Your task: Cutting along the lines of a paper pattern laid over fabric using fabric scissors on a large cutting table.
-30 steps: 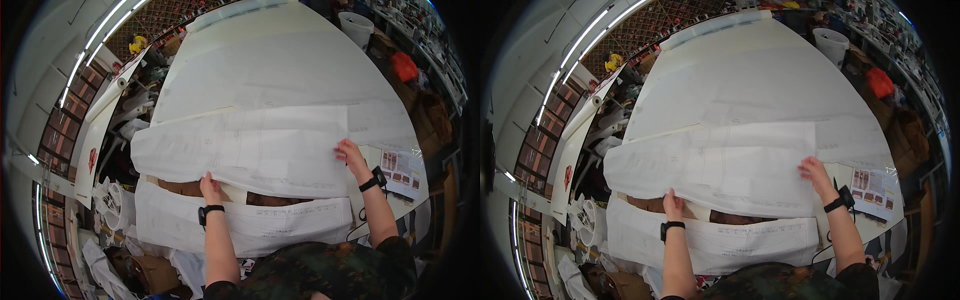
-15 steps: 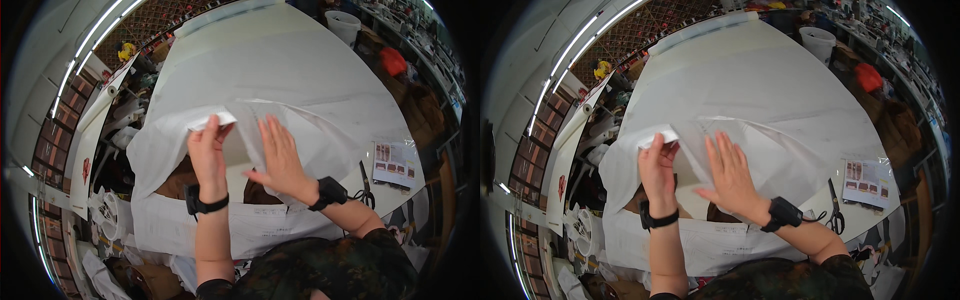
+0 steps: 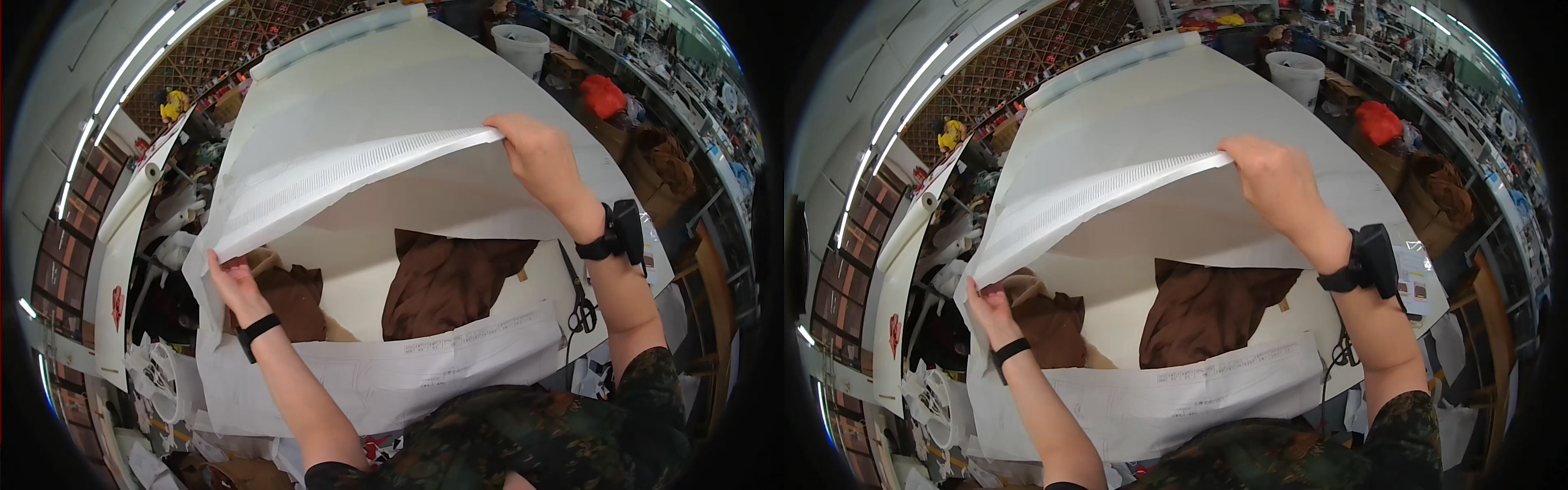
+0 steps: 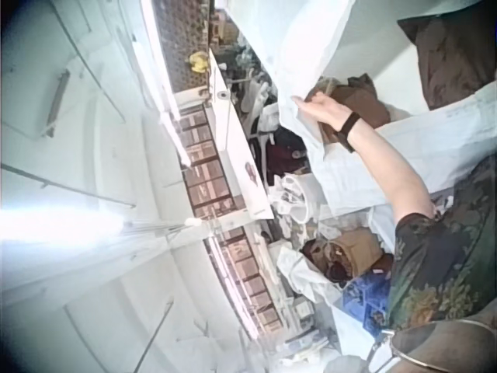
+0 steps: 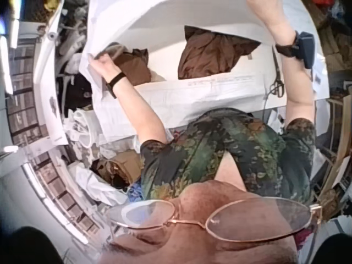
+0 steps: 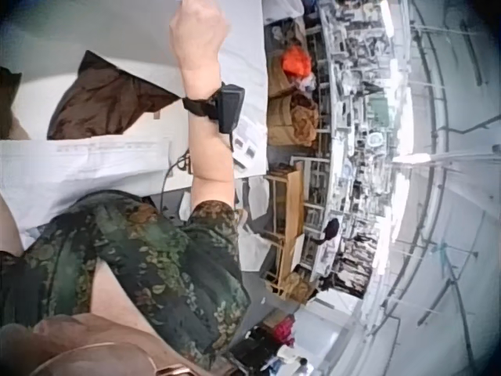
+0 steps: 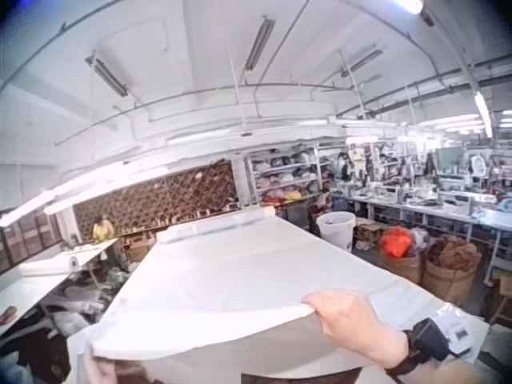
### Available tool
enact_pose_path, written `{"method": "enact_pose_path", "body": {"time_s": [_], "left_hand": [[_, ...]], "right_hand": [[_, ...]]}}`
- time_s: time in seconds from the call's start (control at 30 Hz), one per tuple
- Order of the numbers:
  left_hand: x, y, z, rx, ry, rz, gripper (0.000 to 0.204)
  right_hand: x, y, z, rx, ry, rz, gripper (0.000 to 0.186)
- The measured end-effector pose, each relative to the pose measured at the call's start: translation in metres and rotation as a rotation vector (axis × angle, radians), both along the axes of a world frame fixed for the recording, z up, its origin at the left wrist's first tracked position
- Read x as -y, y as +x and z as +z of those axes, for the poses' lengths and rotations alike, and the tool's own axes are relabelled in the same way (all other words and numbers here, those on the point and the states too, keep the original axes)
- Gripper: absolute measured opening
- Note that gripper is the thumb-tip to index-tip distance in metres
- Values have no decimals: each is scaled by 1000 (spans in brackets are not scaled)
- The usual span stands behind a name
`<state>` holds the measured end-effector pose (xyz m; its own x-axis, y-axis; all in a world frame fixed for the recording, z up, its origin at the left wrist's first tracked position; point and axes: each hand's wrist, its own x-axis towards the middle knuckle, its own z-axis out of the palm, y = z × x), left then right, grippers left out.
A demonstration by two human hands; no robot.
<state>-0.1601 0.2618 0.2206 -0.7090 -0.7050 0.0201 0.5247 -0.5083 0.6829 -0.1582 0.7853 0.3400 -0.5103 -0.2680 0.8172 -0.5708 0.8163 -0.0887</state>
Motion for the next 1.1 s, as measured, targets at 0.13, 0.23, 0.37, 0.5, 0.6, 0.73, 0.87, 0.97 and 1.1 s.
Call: {"method": "enact_pose_path", "body": {"time_s": [0.13,0.23,0.37,0.5,0.6,0.73,0.87,0.97,1.1], "left_hand": [[0,-26,28,114,-232,53,33],[23,-45,55,79,-305,127,31],[55,22,111,-298,-371,115,37],[0,101,60,-85,-296,307,47],[48,133,-85,141,-274,-18,30],[-11,150,-166,727,-134,-6,33],[-49,171,-168,878,-141,6,31],[-32,184,-176,916,-104,-13,35],[-7,183,-170,969,-157,6,35]], "right_hand": [[-36,-41,-5,75,179,-171,11],[-42,-60,13,-38,225,-236,7],[-30,0,83,-567,58,-109,26],[-55,111,4,-427,238,-79,25],[-63,107,-95,-83,316,76,36],[-80,110,-224,315,365,51,23],[-91,134,-286,542,323,80,23],[-89,152,-295,688,305,113,22],[-83,165,-301,790,289,157,22]]}}
